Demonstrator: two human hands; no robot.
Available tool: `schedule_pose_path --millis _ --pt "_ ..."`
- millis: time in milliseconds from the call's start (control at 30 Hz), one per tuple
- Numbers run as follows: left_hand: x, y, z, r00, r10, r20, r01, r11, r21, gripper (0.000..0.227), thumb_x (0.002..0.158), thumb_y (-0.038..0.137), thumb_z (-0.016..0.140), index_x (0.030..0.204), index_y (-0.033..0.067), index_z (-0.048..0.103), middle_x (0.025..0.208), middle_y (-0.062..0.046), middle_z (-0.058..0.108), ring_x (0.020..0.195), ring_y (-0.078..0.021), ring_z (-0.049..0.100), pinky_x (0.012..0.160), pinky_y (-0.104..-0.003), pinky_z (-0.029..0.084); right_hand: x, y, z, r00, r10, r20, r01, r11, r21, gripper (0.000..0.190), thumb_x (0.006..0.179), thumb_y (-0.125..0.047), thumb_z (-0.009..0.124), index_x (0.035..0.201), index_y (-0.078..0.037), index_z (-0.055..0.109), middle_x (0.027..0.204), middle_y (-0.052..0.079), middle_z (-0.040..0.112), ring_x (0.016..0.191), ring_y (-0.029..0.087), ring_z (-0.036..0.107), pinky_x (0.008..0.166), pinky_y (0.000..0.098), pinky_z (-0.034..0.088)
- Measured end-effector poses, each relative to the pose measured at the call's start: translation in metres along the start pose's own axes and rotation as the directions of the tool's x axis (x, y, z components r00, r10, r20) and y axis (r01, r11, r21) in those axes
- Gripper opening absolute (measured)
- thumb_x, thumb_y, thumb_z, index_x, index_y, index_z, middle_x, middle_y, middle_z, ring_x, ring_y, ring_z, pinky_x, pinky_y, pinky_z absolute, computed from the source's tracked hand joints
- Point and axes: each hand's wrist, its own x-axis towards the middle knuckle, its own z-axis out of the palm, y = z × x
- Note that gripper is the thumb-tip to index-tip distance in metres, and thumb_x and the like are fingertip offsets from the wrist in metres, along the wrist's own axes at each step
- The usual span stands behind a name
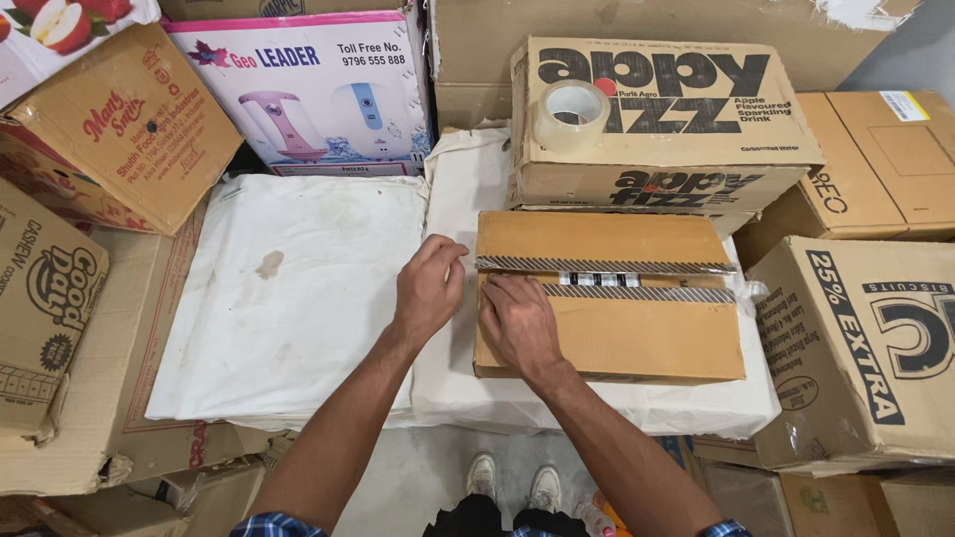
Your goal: The person opens a cardboard box containing small white packets and removes them one by one, placing them on a white cloth beside the box. The person continues this process throughout the clip.
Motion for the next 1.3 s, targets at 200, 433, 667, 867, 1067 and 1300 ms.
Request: schedule_pose_path --millis 200,433,667,867,1067,1300 --pt "0.02 -0.005 0.037 0.928 -0.369 0.053 0.345 0.795 -0.498 0.023 0.087 -0.006 0.053 0.097 -0.0023 0.074 0.094 -0.014 0.066 0.074 -0.0275 0.076 0.06 -0.034 0.064 0.007 0.001 -0.019 0.996 0.088 -0.027 -0.083 0.985 0.148 0.025 0.091 -0.014 0.063 0.114 -0.01 0.074 0.111 0.011 0.076 0.112 0.031 0.07 0.104 0.0442 0.049" --pt "0.009 0.021 0.042 0.929 -0.368 -0.024 0.305 0.802 -0.514 0.035 0.084 -0.006 0.055 0.116 -0.0024 0.07 0.118 -0.021 0.061 0.099 -0.0388 0.073 0.083 -0.041 0.062 0.012 0.035 -0.035 0.992 0.126 0.017 -0.124 0.988 -0.087 0.029 0.092 -0.029 0.064 0.119 -0.023 0.073 0.113 0.0 0.076 0.117 0.023 0.067 0.105 0.0461 0.046" --pt "0.004 0.043 0.051 0.923 -0.148 -0.354 0.053 0.963 -0.264 0.06 0.08 0.0 0.057 0.14 0.0043 0.053 0.134 -0.017 0.043 0.093 -0.0284 0.061 0.088 -0.045 0.051 0.041 0.072 -0.08 0.983 0.177 -0.05 -0.183 0.973 -0.138 0.031 0.096 -0.027 0.061 0.125 -0.025 0.072 0.118 0.001 0.075 0.12 0.024 0.064 0.104 0.05 0.043" --pt "0.012 0.034 0.082 0.98 0.064 -0.188 -0.083 0.992 -0.099 0.034 0.082 0.005 0.062 0.114 0.0062 0.071 0.125 -0.015 0.059 0.114 -0.0367 0.062 0.099 -0.047 0.046 0.06 0.117 -0.104 0.989 0.123 -0.086 -0.14 0.961 -0.239 0.045 0.09 -0.025 0.066 0.135 -0.022 0.066 0.134 0.002 0.067 0.132 0.028 0.055 0.102 0.0538 0.044" --pt "0.044 0.046 0.089 0.988 0.104 0.111 -0.13 0.957 0.261 0.063 0.083 0.013 0.065 0.144 0.0153 0.053 0.155 -0.02 0.035 0.145 -0.0421 0.031 0.114 -0.06 0.029 0.068 0.13 -0.124 0.991 0.134 -0.011 -0.13 0.942 -0.308 0.07 0.085 -0.024 0.069 0.152 -0.018 0.049 0.154 0.011 0.046 0.143 0.037 0.038 0.107 0.064 0.036" --pt "0.077 0.032 0.094 0.968 -0.001 0.251 -0.14 0.83 0.541 0.09 0.083 0.028 0.071 0.161 0.0223 0.028 0.171 -0.015 0.006 0.155 -0.0422 0.008 0.117 -0.07 0.018 0.073 0.134 -0.127 0.959 0.23 0.167 -0.144 0.9 -0.41 0.08 0.087 -0.027 0.065 0.16 -0.018 0.036 0.17 0.012 0.02 0.153 0.041 0.019 0.113 0.0733 0.021"
